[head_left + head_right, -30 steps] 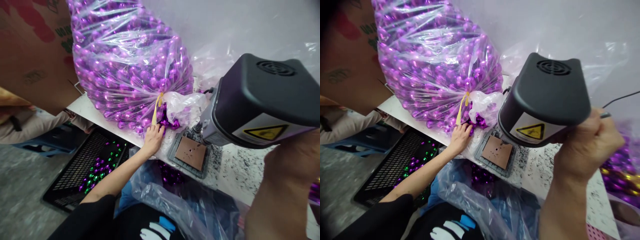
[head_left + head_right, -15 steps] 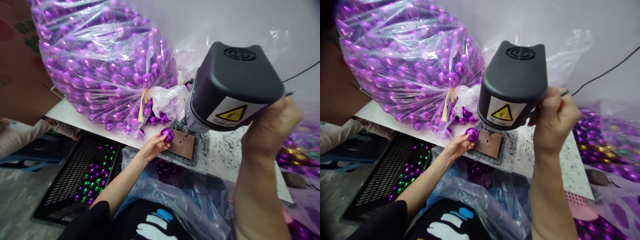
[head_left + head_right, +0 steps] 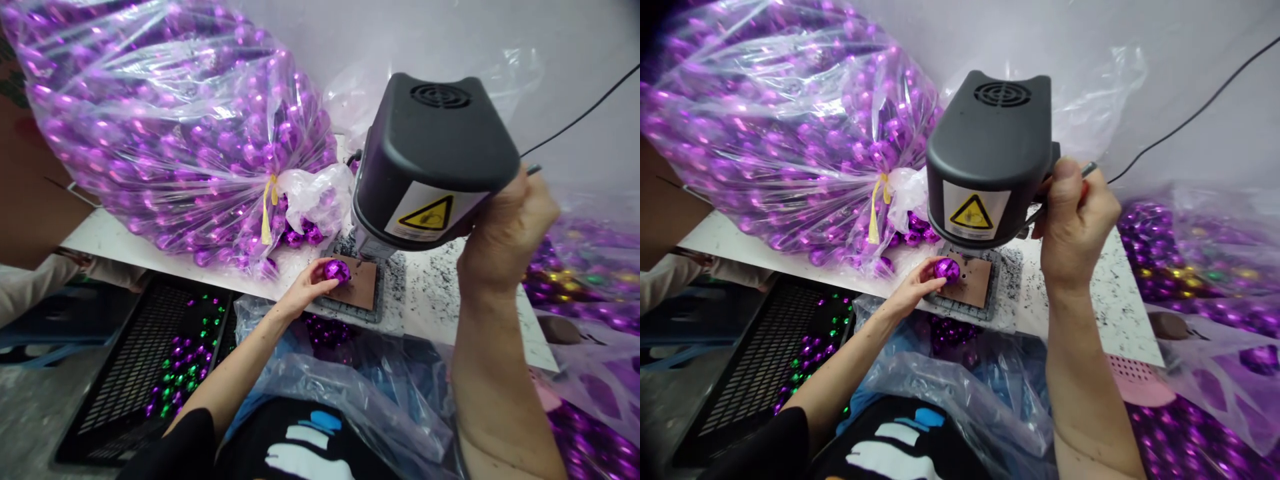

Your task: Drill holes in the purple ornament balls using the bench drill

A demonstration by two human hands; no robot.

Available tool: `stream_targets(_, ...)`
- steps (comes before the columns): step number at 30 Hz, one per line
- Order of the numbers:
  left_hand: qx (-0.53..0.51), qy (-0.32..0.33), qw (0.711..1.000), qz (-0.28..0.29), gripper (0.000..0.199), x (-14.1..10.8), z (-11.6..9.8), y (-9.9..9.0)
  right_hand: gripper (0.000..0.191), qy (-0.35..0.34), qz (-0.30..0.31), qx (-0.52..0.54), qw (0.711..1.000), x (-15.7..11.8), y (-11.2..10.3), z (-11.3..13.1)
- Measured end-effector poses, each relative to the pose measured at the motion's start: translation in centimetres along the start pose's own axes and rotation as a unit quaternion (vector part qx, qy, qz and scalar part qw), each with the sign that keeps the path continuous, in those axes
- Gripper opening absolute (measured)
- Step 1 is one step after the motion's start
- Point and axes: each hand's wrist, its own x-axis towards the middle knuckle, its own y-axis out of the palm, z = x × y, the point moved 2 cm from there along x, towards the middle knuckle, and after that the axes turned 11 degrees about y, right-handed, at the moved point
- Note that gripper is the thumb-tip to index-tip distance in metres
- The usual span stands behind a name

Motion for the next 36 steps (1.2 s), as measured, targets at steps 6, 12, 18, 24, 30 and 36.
stream_targets(6, -0.053, -0.011, 0.998, 0.028, 0.066, -0.6, -0.6, -0.1, 0.058, -0.006, -0.002, 0.001, 1.0, 0.0, 0.0, -0.3)
stream_targets(12, 0.016, 0.014, 1.0, 0.013, 0.066, -0.4, -0.3, 0.4, 0.065, -0.008, -0.006, -0.004, 1.0, 0.0, 0.0, -0.3)
stream_targets(18, 0.235, 0.107, 0.966, 0.03, 0.054, 0.4, -0.4, 0.5, 0.063, -0.007, 0.001, -0.019, 1.0, -0.1, 0.0, -0.3)
stream_targets(24, 0.384, 0.165, 0.907, 0.046, 0.05, 1.5, 0.3, 1.3, 0.063, -0.016, -0.005, -0.015, 1.0, -0.1, 0.1, -0.1)
stream_targets(30, 0.457, 0.251, 0.85, 0.075, 0.047, 1.3, 0.9, 2.5, 0.063, -0.014, -0.011, -0.002, 1.0, -0.2, 0.1, 0.0)
stream_targets(36, 0.505, 0.264, 0.814, 0.112, 0.045, 1.4, -0.1, 2.8, 0.063, -0.016, -0.008, -0.003, 1.0, -0.2, 0.0, -0.1)
